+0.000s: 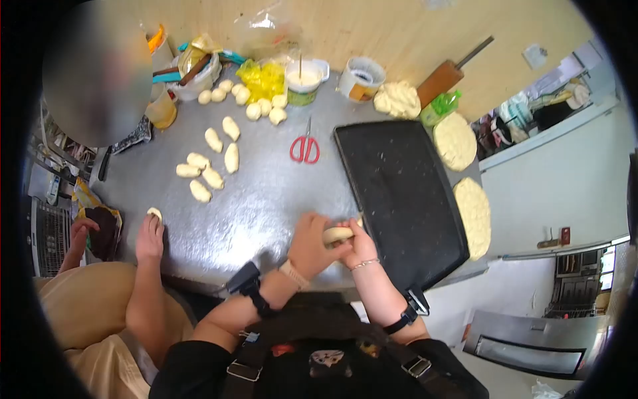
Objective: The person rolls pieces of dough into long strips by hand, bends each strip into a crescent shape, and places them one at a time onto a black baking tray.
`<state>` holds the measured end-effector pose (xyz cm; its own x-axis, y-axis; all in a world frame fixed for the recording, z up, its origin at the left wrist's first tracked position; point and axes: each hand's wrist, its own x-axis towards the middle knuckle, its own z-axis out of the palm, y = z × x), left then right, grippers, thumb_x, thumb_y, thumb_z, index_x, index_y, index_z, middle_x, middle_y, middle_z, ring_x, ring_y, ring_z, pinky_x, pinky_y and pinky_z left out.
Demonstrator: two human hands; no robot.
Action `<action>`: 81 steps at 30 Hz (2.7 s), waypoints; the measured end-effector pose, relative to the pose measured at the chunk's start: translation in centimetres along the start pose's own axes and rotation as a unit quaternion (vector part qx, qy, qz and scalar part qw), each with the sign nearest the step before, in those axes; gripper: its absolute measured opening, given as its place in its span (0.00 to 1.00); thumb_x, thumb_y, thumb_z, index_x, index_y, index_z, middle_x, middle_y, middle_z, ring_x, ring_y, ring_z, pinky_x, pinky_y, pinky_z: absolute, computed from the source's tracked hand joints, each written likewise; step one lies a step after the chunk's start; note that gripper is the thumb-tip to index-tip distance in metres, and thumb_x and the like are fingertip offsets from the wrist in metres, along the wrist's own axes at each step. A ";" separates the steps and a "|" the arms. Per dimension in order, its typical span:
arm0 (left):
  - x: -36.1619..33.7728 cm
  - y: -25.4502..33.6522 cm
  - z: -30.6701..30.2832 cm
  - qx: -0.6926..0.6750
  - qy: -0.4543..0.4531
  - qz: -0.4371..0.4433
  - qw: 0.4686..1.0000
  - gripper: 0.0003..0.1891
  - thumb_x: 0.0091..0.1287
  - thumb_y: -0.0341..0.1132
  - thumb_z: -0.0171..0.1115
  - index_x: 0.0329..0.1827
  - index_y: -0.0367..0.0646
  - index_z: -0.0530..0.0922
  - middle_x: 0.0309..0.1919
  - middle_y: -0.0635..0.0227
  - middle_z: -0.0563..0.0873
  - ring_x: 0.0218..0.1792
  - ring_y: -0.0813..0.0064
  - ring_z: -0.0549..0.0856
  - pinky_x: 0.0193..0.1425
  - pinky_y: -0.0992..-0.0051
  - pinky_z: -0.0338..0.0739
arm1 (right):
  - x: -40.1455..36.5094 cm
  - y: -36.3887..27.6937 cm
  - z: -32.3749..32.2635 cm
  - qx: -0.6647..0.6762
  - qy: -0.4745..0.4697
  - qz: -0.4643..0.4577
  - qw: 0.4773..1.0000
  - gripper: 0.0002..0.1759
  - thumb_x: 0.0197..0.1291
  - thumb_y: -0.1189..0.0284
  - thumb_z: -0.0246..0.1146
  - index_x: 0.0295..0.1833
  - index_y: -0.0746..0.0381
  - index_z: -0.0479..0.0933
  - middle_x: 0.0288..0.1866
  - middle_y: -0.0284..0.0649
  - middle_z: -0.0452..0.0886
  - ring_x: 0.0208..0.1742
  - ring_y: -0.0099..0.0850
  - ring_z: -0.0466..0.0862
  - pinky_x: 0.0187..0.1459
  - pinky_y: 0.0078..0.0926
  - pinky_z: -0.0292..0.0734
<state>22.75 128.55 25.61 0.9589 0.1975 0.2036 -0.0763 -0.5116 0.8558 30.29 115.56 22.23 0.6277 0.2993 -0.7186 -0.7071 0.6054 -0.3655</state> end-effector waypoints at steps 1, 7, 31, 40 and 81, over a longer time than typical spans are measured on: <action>0.8 0.6 -0.2 0.070 0.073 0.010 0.995 0.25 0.61 0.44 0.70 0.54 0.37 0.74 0.39 0.60 0.82 0.41 0.67 0.82 0.48 0.70 0.77 | 0.3 -1.8 1.2 0.027 0.003 -0.041 0.999 0.06 0.69 0.68 0.59 0.44 0.59 0.72 0.36 0.35 0.75 0.43 0.32 0.76 0.56 0.38 0.74; 11.2 -1.7 6.0 -0.734 -0.028 -0.402 0.547 0.18 0.71 0.50 0.59 0.48 0.43 0.75 0.40 0.69 0.83 0.45 0.74 0.82 0.52 0.76 0.76 | 2.8 -9.8 5.7 0.027 -0.139 -0.104 0.984 0.03 0.70 0.71 0.57 0.44 0.58 0.72 0.40 0.37 0.79 0.48 0.34 0.80 0.61 0.44 0.74; 34.1 -11.4 11.6 0.281 -0.258 -0.262 0.886 0.20 0.57 0.34 0.65 0.48 0.29 0.72 0.38 0.45 0.86 0.44 0.50 0.87 0.49 0.60 0.81 | 28.0 -24.1 9.5 -0.900 -0.192 -0.213 0.329 0.22 0.52 0.72 0.63 0.54 0.62 0.70 0.54 0.53 0.73 0.52 0.51 0.80 0.54 0.40 0.77; 31.8 -9.7 10.4 0.330 -0.208 -0.160 0.907 0.20 0.61 0.39 0.65 0.48 0.32 0.72 0.45 0.43 0.80 0.42 0.45 0.86 0.46 0.59 0.83 | 27.1 -24.5 8.7 -0.874 -0.220 -0.300 0.314 0.22 0.59 0.68 0.61 0.59 0.59 0.70 0.55 0.48 0.72 0.49 0.46 0.82 0.50 0.41 0.79; 17.1 -17.9 -13.1 0.243 0.086 -0.355 0.899 0.23 0.59 0.30 0.60 0.59 0.36 0.75 0.46 0.40 0.82 0.55 0.48 0.81 0.61 0.56 0.74 | -7.9 -13.0 19.7 -0.576 -0.352 -0.635 0.375 0.22 0.59 0.66 0.64 0.58 0.61 0.71 0.56 0.45 0.77 0.54 0.43 0.78 0.58 0.41 0.71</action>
<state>36.90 152.08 19.98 0.6595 0.7232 -0.2051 0.7063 -0.5026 0.4985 40.94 119.87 44.34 0.3398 0.6760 0.6539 0.8913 -0.0096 -0.4533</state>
